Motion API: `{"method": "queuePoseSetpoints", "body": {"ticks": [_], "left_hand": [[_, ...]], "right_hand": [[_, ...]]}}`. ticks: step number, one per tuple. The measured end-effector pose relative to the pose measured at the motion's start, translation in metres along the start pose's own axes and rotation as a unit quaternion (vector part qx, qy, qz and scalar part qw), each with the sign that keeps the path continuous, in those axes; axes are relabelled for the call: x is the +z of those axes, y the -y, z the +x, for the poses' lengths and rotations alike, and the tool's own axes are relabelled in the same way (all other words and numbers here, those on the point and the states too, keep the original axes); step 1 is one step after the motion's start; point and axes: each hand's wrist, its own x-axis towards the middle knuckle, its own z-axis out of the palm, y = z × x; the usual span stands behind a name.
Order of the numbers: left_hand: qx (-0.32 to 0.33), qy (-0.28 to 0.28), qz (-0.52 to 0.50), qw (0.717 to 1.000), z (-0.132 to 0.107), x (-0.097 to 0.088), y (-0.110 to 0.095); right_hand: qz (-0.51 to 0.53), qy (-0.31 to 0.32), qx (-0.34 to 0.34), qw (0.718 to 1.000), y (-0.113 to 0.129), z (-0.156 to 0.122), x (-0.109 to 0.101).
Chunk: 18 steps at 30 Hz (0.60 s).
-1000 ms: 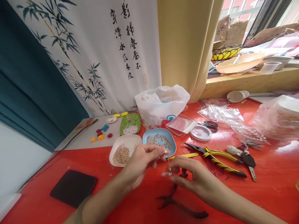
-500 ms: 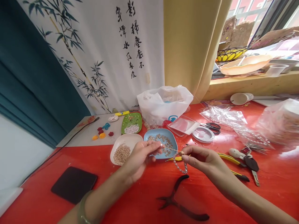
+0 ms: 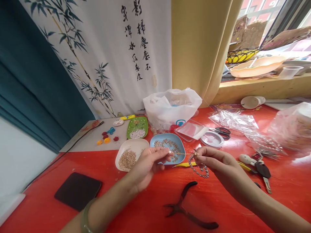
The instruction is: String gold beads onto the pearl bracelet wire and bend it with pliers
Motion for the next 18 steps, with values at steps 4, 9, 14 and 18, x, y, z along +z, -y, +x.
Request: {"method": "queuePoseSetpoints", "body": {"ticks": [4, 9, 14, 18], "left_hand": [[-0.018, 0.004, -0.006, 1.0, -0.0015, 0.0011, 0.0003], [-0.029, 0.019, -0.014, 0.999, -0.0032, 0.0023, 0.0023], [-0.034, 0.015, -0.009, 0.999, -0.006, 0.0049, 0.0015], [-0.042, 0.028, -0.001, 0.999, -0.0094, 0.0075, -0.0011]], "right_hand": [[0.039, 0.003, 0.01, 0.999, 0.0, 0.0002, 0.0], [0.058, 0.007, 0.013, 0.998, 0.0011, 0.0007, 0.0004], [0.064, 0.002, 0.014, 0.998, 0.0025, 0.0001, 0.0003], [0.081, 0.013, 0.021, 0.996, 0.0037, 0.0008, 0.0004]]}}
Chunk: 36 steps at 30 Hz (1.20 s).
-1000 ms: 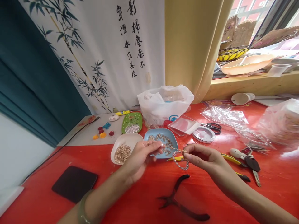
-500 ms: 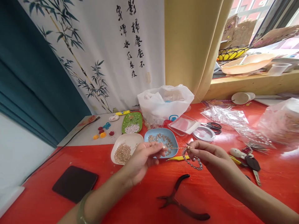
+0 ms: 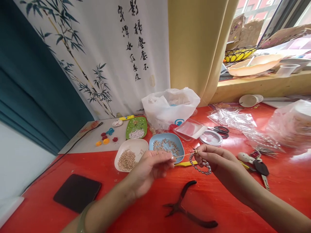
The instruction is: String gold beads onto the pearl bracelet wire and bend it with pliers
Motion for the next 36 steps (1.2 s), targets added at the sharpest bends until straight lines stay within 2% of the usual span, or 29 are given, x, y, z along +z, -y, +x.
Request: {"method": "queuePoseSetpoints", "body": {"ticks": [11, 17, 19, 21, 23, 24, 25, 28, 29, 31, 33, 36], "left_hand": [[-0.002, 0.039, 0.039, 0.998, -0.004, 0.002, -0.001], [-0.024, 0.058, 0.067, 0.996, -0.008, 0.005, -0.001], [-0.03, 0.053, 0.066, 0.996, -0.008, 0.005, -0.001], [-0.032, 0.048, 0.057, 0.997, -0.007, 0.005, 0.0], [-0.031, 0.048, 0.044, 0.997, -0.006, 0.004, 0.0], [-0.03, 0.046, 0.038, 0.998, -0.006, 0.004, 0.0], [-0.027, 0.043, 0.032, 0.998, -0.006, 0.003, -0.001], [-0.014, 0.029, 0.019, 0.999, -0.004, 0.003, -0.001], [-0.007, 0.026, 0.017, 0.999, -0.004, 0.002, -0.001], [0.004, 0.024, 0.012, 1.0, -0.004, 0.002, -0.001], [0.01, 0.02, 0.009, 1.0, -0.004, 0.002, 0.0], [0.015, 0.015, 0.005, 1.0, -0.004, 0.001, -0.001]], "right_hand": [[-0.028, -0.008, -0.028, 0.999, 0.01, -0.002, 0.0], [-0.162, -0.019, -0.052, 0.985, 0.007, -0.002, 0.001], [-0.232, -0.026, -0.095, 0.968, 0.006, -0.001, 0.0], [-0.315, -0.059, -0.179, 0.93, 0.006, -0.003, -0.001], [-0.396, -0.082, -0.276, 0.872, 0.008, -0.007, 0.0], [-0.437, -0.064, -0.311, 0.842, 0.009, -0.01, 0.002], [-0.477, -0.021, -0.328, 0.815, 0.01, -0.014, 0.005], [-0.594, 0.165, -0.288, 0.733, -0.001, -0.026, 0.016], [-0.63, 0.197, -0.267, 0.702, -0.009, -0.029, 0.02], [-0.692, 0.204, -0.261, 0.641, -0.03, -0.033, 0.026], [-0.726, 0.189, -0.258, 0.608, -0.049, -0.035, 0.027], [-0.73, 0.163, -0.26, 0.611, -0.062, -0.035, 0.024]]}}
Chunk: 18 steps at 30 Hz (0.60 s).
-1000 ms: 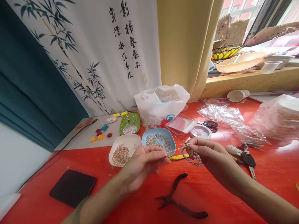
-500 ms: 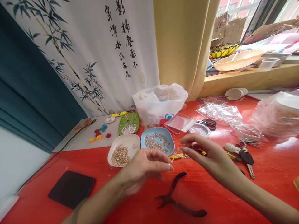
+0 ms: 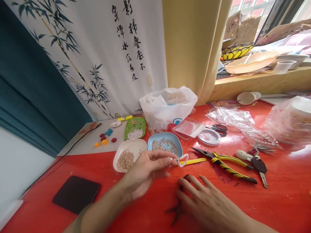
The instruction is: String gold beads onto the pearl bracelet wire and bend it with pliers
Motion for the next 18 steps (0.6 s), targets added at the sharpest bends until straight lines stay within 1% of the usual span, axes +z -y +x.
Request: {"method": "queuePoseSetpoints", "body": {"ticks": [3, 6, 11, 14, 18], "left_hand": [[0.004, -0.004, -0.003, 1.0, -0.001, -0.001, -0.001], [0.004, -0.008, -0.003, 1.0, 0.0, 0.0, -0.002], [0.011, 0.009, -0.01, 1.0, 0.0, 0.0, -0.004], [0.016, 0.016, -0.017, 1.0, 0.0, -0.001, -0.005], [0.034, 0.016, -0.013, 0.999, 0.001, -0.004, -0.008]], "right_hand": [[-0.002, -0.006, 0.011, 1.0, -0.008, -0.001, -0.002], [-0.001, -0.001, 0.002, 1.0, -0.017, 0.001, -0.004], [0.032, 0.003, -0.01, 0.999, -0.032, 0.011, -0.007], [0.029, 0.012, -0.016, 0.999, -0.04, 0.015, -0.012], [0.051, 0.028, 0.015, 0.998, -0.043, 0.015, -0.024]]}}
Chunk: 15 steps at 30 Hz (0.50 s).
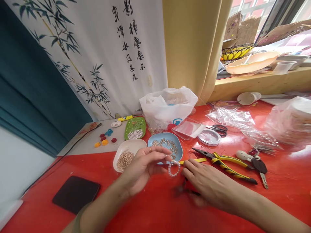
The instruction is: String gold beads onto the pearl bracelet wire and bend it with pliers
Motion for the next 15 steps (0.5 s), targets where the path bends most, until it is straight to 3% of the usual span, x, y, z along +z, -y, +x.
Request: {"method": "queuePoseSetpoints", "body": {"ticks": [4, 6, 8, 12, 15], "left_hand": [[0.013, -0.024, 0.022, 0.999, 0.003, -0.003, -0.003], [0.015, -0.029, 0.037, 0.999, 0.006, -0.005, -0.003], [0.02, -0.029, 0.055, 0.998, 0.008, -0.008, -0.002], [0.035, -0.026, 0.093, 0.995, 0.011, -0.01, 0.0], [0.044, -0.023, 0.117, 0.992, 0.011, -0.009, 0.001]], "right_hand": [[0.138, 0.041, 0.054, 0.988, -0.005, -0.003, -0.021], [0.261, 0.057, 0.081, 0.96, -0.01, -0.003, -0.028], [0.35, 0.028, 0.133, 0.927, -0.014, -0.003, -0.033], [0.372, -0.059, 0.269, 0.887, -0.017, 0.002, -0.035], [0.373, -0.062, 0.275, 0.884, -0.014, 0.003, -0.034]]}}
